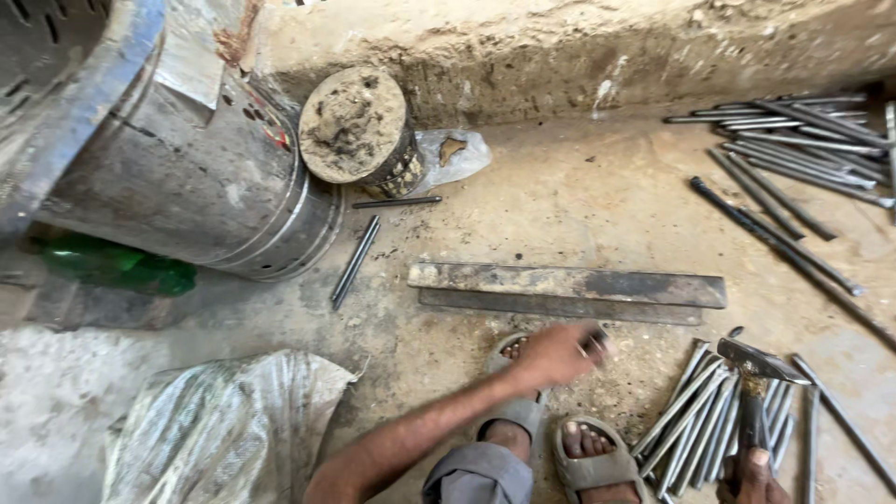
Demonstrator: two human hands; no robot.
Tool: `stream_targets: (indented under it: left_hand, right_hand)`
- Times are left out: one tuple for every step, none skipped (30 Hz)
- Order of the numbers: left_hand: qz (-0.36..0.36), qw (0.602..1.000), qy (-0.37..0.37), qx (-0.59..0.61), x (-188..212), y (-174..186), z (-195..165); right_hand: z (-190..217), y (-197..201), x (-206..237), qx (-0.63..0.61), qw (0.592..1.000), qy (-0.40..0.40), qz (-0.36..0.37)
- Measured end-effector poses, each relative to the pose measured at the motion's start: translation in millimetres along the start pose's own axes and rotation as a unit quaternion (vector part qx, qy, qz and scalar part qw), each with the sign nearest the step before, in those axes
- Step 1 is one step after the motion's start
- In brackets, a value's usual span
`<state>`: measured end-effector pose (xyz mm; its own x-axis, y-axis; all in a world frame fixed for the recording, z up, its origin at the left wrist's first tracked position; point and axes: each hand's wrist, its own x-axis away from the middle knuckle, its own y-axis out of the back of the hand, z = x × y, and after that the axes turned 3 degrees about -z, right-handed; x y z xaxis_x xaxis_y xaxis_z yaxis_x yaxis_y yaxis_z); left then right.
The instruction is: The person repeatedly places metal rods on a metal anvil and strikes them with a hammer to shape the ends. The person handles the rods one at a time, repositioning them between strikes.
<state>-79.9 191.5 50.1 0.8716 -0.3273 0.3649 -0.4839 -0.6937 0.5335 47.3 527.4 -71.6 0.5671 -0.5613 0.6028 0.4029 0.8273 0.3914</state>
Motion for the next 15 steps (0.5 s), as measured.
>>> stream_targets:
  left_hand:
    - [-0.066,0.997,0.014,0.047,-0.2,25.7,19.6]
    - [-0.102,0.991,0.084,0.018,-3.9,52.4,38.9]
    - [-0.169,0.979,0.103,-0.054,-0.2,80.5,62.7]
    - [-0.226,0.961,0.147,-0.068,1.0,104.8,84.5]
    - [-0.309,0.931,0.139,-0.135,-0.2,132.8,106.9]
    - [-0.441,0.891,0.033,-0.103,5.9,154.8,129.5]
    - [-0.447,0.877,0.162,-0.069,11.3,174.4,150.2]
    - [-0.465,0.849,0.201,-0.152,21.7,191.9,170.3]
    - [-0.508,0.805,0.190,-0.240,32.8,203.9,187.9]
    - [-0.545,0.752,0.178,-0.325,42.5,208.9,200.0]
    - [-0.528,0.759,0.221,-0.311,55.0,211.1,211.3]
    - [-0.510,0.763,0.265,-0.295,68.4,210.6,222.5]
    - [-0.477,0.768,0.301,-0.303,78.5,207.3,230.8]
    - [-0.442,0.772,0.336,-0.309,88.0,202.6,236.8]
    - [-0.405,0.774,0.371,-0.315,95.0,199.2,240.7]
  right_hand:
    - [-1.1,-2.3,0.7,0.018,1.000,0.009,0.007]
    - [-4.2,-3.7,1.9,0.026,0.999,0.016,0.013]
    - [-6.5,-4.8,3.4,0.032,0.999,0.016,0.018]
    - [-9.0,-5.5,5.1,0.037,0.999,0.017,0.021]
    - [-10.6,-6.5,6.8,0.041,0.999,0.019,0.024]
    - [-10.9,-6.9,8.7,0.044,0.998,0.020,0.026]
    - [-11.4,-8.1,10.5,0.047,0.998,0.021,0.027]
    - [-11.5,-7.8,11.8,0.047,0.998,0.021,0.028]
    - [-12.1,-9.0,12.8,0.050,0.998,0.021,0.028]
    - [-12.9,-8.0,13.9,0.050,0.998,0.020,0.028]
    - [-13.9,-9.2,14.3,0.056,0.998,0.022,0.030]
    - [-15.5,-8.3,15.0,0.056,0.998,0.023,0.030]
    - [-16.8,-9.0,15.0,0.061,0.997,0.024,0.031]
    - [-18.7,-8.3,15.4,0.065,0.997,0.024,0.032]
    - [-20.0,-8.6,15.2,0.067,0.997,0.025,0.033]
